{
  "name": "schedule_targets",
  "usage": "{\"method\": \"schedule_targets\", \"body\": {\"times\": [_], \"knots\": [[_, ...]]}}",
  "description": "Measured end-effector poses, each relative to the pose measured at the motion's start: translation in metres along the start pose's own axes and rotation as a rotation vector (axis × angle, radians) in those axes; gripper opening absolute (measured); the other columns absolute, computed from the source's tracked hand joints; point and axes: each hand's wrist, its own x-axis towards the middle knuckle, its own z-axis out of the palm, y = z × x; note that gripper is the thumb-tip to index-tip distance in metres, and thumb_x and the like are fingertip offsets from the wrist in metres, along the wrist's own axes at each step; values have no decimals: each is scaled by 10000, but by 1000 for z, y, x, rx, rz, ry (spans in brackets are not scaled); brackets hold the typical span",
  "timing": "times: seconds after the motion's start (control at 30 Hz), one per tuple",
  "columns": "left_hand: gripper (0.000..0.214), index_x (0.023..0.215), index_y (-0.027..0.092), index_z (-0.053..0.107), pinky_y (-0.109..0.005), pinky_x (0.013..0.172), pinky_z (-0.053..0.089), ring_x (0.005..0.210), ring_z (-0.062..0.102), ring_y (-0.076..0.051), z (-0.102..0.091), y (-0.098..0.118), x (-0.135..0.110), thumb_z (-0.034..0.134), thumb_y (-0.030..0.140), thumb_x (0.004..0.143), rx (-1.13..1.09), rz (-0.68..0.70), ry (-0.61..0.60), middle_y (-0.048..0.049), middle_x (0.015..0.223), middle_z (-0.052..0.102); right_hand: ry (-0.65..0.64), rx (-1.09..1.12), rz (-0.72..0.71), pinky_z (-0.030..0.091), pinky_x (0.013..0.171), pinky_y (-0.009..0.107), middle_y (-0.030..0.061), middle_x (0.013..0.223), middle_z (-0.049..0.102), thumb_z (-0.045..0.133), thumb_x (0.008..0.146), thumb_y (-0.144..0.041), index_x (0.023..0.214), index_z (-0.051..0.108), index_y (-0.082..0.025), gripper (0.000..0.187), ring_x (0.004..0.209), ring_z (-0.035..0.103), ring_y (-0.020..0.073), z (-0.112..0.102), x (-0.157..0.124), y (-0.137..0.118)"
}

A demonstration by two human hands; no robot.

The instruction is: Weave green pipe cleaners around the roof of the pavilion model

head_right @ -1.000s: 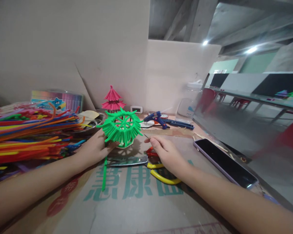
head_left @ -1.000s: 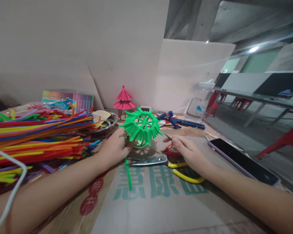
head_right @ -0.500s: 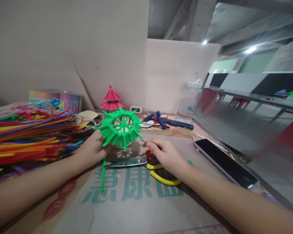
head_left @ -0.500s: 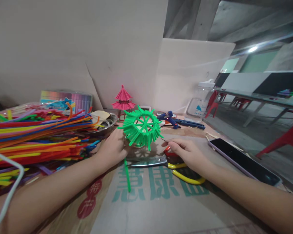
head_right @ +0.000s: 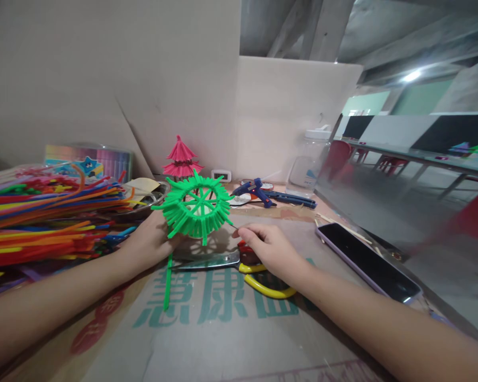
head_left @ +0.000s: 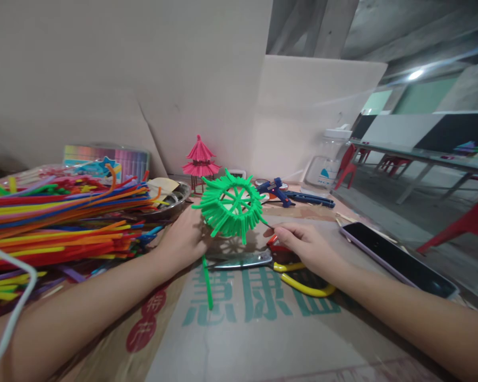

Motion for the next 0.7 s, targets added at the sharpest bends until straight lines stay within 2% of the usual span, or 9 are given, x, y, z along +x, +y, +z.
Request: {"method": "schedule_targets", "body": {"times": [0.2, 0.43, 0.57, 0.7], "knots": [[247, 1060, 216, 709, -506, 1079, 442, 1186, 568, -310, 0, 0, -1, 526, 225, 893, -3, 23, 27, -96, 1168, 676, -10, 91, 88, 581, 601, 337, 28, 689, 693, 684, 796, -567, 839, 767, -214, 365, 616, 679, 209, 2, 0, -3], [260, 1091, 227, 702, -503, 1121, 411, 1234, 548, -298, -2, 2, 1, 555, 216, 876, -1, 25, -18, -92, 1200, 671, 24, -44, -40, 534, 572, 312, 28, 678, 681, 628, 833, -539, 784, 770, -209, 362, 612, 654, 204, -1, 2, -3], [229, 1055, 225, 712, -508, 1131, 403, 1249, 537, -304, -3, 4, 2, 579, 239, 870, -5, 18, -35, -92, 1201, 672, -7, -18, -8, 518, 562, 300, 24, 667, 662, 643, 817, -551, 778, 754, -202, 368, 598, 641, 192, -1, 1, -3], [254, 1097, 231, 703, -502, 1131, 403, 1248, 541, -299, -3, 5, 2, 589, 239, 870, -9, 5, -37, -90, 1232, 661, -34, 59, 40, 510, 541, 289, 13, 656, 645, 654, 798, -581, 817, 754, -204, 391, 574, 630, 180, 1, 0, -5]]}}
